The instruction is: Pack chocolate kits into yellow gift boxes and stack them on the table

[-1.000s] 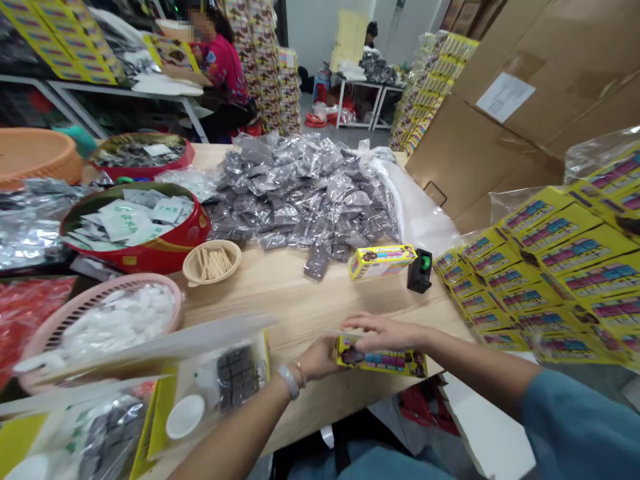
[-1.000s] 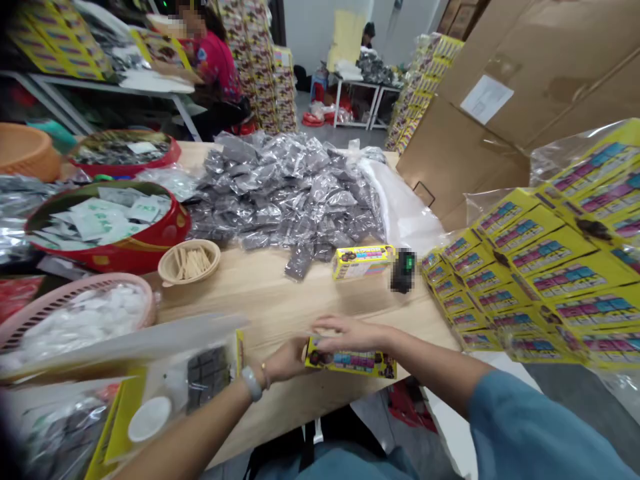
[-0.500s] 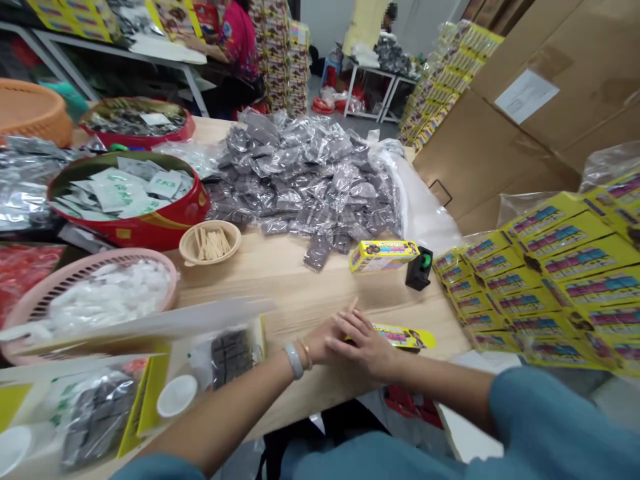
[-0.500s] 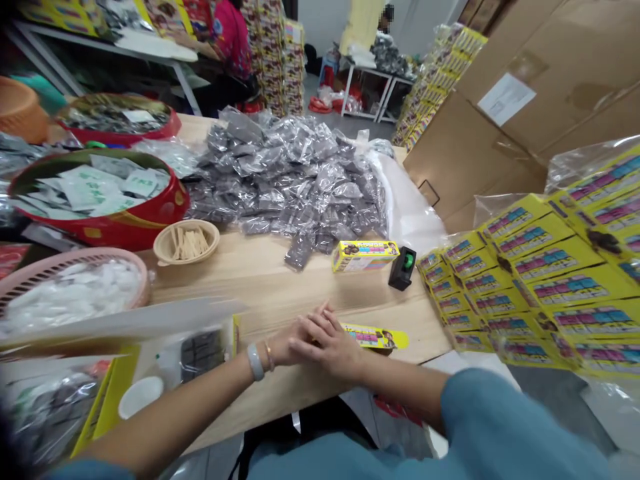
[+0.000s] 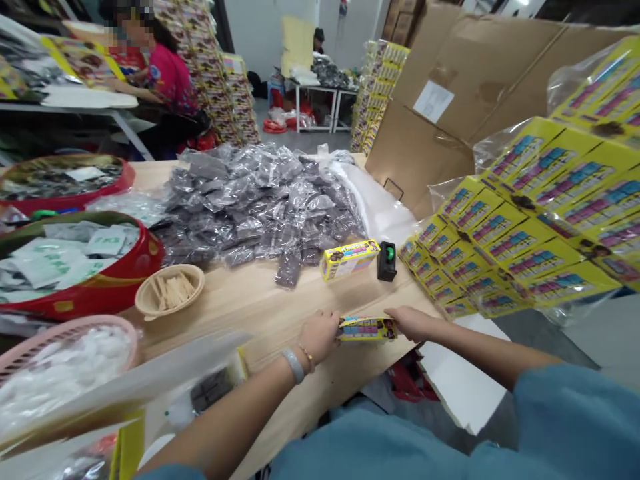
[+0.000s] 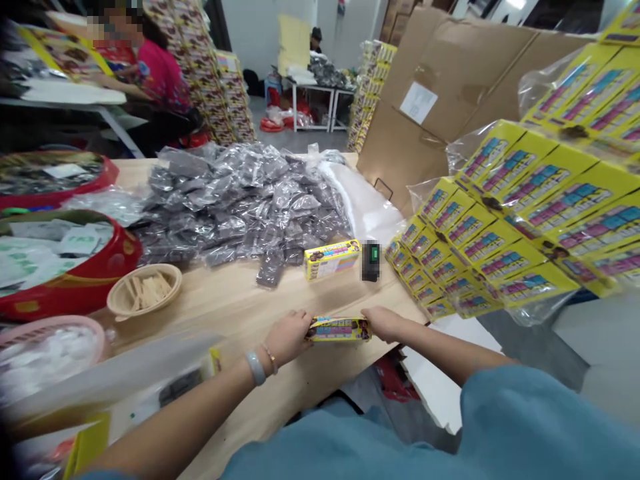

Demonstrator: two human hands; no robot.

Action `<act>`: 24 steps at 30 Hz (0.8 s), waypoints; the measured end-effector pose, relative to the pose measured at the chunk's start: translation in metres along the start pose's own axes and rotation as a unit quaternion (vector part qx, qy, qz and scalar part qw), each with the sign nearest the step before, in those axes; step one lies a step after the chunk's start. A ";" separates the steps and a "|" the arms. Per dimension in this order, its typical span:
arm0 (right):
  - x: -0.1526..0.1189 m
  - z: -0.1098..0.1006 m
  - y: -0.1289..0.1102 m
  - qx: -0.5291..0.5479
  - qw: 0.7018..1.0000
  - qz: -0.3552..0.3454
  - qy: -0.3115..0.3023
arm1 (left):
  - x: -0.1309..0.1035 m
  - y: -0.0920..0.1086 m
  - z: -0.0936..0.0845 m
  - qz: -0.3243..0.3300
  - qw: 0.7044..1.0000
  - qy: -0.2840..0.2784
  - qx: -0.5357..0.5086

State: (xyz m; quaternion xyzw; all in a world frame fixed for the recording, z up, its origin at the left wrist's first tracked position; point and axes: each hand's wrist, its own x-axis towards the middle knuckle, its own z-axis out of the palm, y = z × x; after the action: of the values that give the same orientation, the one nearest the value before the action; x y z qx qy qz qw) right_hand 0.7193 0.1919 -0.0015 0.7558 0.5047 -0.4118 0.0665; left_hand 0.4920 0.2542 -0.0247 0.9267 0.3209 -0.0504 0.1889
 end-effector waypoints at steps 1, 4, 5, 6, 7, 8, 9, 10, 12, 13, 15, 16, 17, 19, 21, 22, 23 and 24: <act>0.001 0.002 0.001 -0.040 0.998 -0.018 0.038 | 0.002 0.001 -0.003 0.000 1.000 -0.012 0.006; -0.001 0.009 -0.001 -0.057 0.998 0.013 0.008 | 0.014 0.005 -0.009 -0.003 0.999 -0.049 0.024; -0.003 0.014 -0.003 -0.040 0.999 0.026 -0.020 | 0.018 0.008 -0.009 0.016 0.998 -0.051 0.031; -0.007 0.020 -0.005 -0.031 0.998 0.032 -0.037 | 0.023 0.010 -0.006 0.055 0.997 -0.051 0.036; -0.011 0.029 -0.006 -0.037 0.998 0.028 -0.034 | 0.026 0.013 -0.002 0.106 0.992 -0.048 0.040; -0.016 0.039 -0.007 -0.057 0.998 0.025 -0.011 | 0.028 0.015 0.003 0.159 0.985 -0.042 0.043; -0.020 0.048 -0.006 -0.079 0.996 0.024 0.021 | 0.028 0.016 0.008 0.206 0.977 -0.034 0.045; -0.024 0.056 -0.003 -0.084 0.995 0.021 0.045 | 0.028 0.015 0.013 0.239 0.970 -0.027 0.045; -0.024 0.062 0.009 -0.017 0.997 0.020 0.070 | 0.028 0.010 0.017 0.250 0.967 -0.013 0.041; -0.019 0.058 0.017 0.040 0.994 0.018 0.095 | 0.032 0.006 0.017 0.238 0.971 -0.005 0.038; 0.003 0.037 0.031 0.138 0.972 0.032 0.188 | 0.048 -0.003 0.009 0.201 0.979 0.012 0.028; 0.020 0.023 0.037 0.179 0.952 0.055 0.243 | 0.061 -0.006 0.004 0.177 0.984 0.026 0.026; 0.041 0.007 0.042 0.215 0.930 0.080 0.289 | 0.076 -0.008 -0.001 0.153 0.987 0.042 0.026; 0.086 -0.019 0.047 0.301 0.897 0.111 0.305 | 0.106 -0.011 -0.006 0.113 0.991 0.070 0.035; 0.127 -0.035 0.051 0.380 0.876 0.136 0.264 | 0.125 -0.014 -0.004 0.089 0.992 0.081 0.048; 0.142 -0.039 0.053 0.407 0.869 0.140 0.244 | 0.130 -0.016 -0.001 0.086 0.991 0.082 0.055; 0.154 -0.041 0.056 0.427 0.866 0.131 0.227 | 0.132 -0.019 0.002 0.088 0.991 0.081 0.063; 0.161 -0.040 0.059 0.447 0.861 0.116 0.213 | 0.131 -0.022 0.005 0.094 0.990 0.079 0.072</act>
State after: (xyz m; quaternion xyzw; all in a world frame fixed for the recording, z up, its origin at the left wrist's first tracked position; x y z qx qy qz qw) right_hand 0.8139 0.2985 -0.1050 0.8266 0.1770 -0.4113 -0.3409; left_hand 0.5821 0.3438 -0.0647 0.9651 0.2417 0.0178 0.0993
